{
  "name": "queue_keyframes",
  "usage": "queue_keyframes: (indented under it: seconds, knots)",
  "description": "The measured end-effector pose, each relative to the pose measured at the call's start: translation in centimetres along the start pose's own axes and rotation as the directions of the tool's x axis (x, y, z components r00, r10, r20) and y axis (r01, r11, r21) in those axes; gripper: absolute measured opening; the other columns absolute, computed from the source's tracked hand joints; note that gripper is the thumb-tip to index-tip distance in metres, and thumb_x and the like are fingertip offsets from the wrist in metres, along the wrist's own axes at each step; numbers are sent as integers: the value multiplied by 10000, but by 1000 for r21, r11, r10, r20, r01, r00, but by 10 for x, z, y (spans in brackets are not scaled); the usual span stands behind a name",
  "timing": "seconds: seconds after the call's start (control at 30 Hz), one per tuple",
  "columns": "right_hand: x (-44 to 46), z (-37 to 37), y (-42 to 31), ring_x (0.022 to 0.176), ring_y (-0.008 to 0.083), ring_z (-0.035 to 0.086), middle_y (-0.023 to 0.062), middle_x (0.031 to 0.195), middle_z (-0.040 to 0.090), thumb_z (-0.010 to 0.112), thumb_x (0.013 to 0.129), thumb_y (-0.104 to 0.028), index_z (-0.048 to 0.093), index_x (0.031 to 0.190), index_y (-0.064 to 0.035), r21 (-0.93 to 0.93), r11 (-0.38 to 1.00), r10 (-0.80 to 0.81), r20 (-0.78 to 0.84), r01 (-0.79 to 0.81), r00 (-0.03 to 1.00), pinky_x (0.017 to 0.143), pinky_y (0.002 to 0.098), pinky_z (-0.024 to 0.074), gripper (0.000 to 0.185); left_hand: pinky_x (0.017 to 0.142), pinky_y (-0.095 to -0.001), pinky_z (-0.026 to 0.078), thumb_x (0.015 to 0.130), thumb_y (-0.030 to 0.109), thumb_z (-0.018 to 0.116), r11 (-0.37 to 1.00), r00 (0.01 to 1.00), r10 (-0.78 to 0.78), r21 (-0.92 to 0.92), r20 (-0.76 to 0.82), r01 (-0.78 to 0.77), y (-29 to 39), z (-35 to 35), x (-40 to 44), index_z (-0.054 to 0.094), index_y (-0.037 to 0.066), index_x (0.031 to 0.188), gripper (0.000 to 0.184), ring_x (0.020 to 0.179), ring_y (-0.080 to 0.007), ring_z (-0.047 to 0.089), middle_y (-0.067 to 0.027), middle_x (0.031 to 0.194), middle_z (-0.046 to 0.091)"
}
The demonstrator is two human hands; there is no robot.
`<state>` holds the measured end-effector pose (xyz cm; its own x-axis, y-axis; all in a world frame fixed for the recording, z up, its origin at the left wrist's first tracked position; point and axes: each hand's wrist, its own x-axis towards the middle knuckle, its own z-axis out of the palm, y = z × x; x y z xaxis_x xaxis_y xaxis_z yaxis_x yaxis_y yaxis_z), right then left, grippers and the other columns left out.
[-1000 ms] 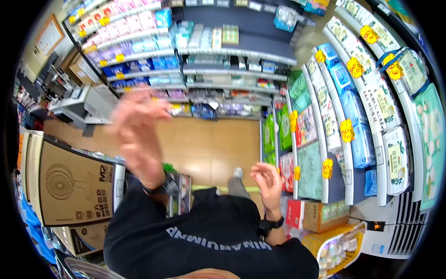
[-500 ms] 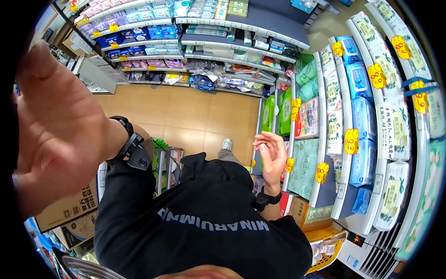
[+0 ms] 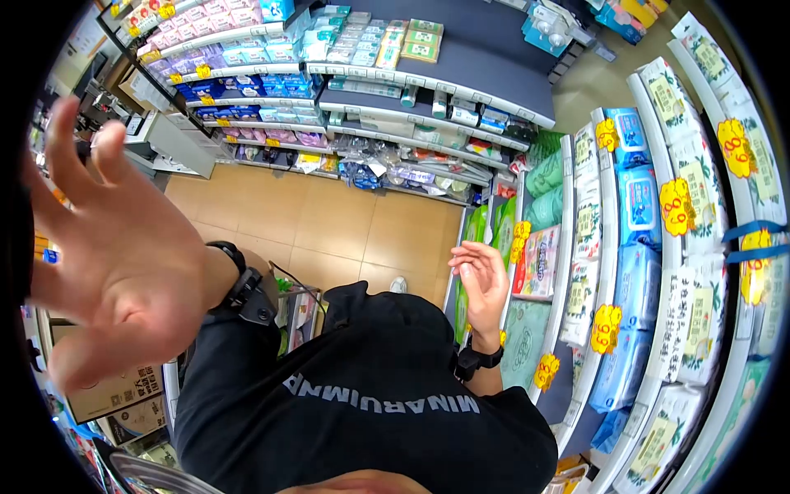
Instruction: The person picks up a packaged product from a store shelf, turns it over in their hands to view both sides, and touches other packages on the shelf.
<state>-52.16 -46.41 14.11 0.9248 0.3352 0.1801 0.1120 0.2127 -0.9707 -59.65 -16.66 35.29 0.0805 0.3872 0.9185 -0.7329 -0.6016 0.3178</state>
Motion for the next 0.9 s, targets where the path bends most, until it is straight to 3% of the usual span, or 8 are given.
queue_keyframes:
  seconds: [0.1,0.23,0.3,0.33,0.47,0.67,0.77,0.9]
  knots:
    - [20,-16,6,958,174,632,139,1118,645,570,941,10,533,1238,43,17,1000,-2,15,1,1000,844,297,503,301,840,-369,542,978,708,282,982,991,-35,187,129,11,-15,16,-13,372,-8,1467,871,1112,-377,603,-378,1450,375]
    - [38,-32,15,948,162,631,123,1116,645,576,938,11,533,1239,37,30,999,25,20,-26,999,833,283,500,305,879,-371,530,929,314,602,980,853,-160,186,497,76,-48,32,-50,682,-14,1144,400,1027,-309,646,-231,1253,603]
    - [47,-39,20,942,159,631,119,1111,645,581,939,3,534,1240,35,21,999,44,26,-45,999,822,277,497,306,934,-391,514,892,146,658,939,726,-315,313,611,144,-60,33,-73,687,17,1138,279,1097,-319,633,-177,1254,619]
    - [50,-42,23,942,159,631,119,1111,645,581,939,3,534,1240,35,29,999,39,34,-40,999,822,277,497,306,958,-401,504,880,80,668,901,665,-412,385,623,198,-64,34,-89,687,33,1136,261,1135,-323,623,-153,1258,623]
    - [67,-45,36,936,155,628,119,1106,645,586,944,-15,537,1237,37,41,991,122,71,-125,990,816,272,490,302,970,-403,496,915,81,647,787,529,-617,467,583,404,-74,32,-148,677,32,1110,203,1154,-330,615,-144,1250,628]
    - [99,-28,54,961,142,622,112,1122,638,590,944,-11,531,1247,27,49,972,214,223,-230,951,823,263,485,311,933,-375,500,926,75,643,675,480,-737,464,476,574,-92,28,-190,674,22,1103,187,1126,-307,623,-139,1253,628]
    - [117,-20,55,973,148,627,115,1134,635,578,952,-5,525,1255,24,47,970,220,259,-240,940,835,273,491,310,888,-309,502,945,68,629,496,347,-839,326,420,805,-111,25,-200,675,20,1112,180,1078,-204,631,-118,1251,633]
    - [145,-9,59,973,155,630,119,1135,634,566,961,-5,523,1260,26,31,976,201,247,-216,948,844,286,499,304,882,-302,506,972,63,598,428,348,-872,191,344,884,-153,31,-216,672,0,1114,171,1072,-178,635,-109,1232,642]
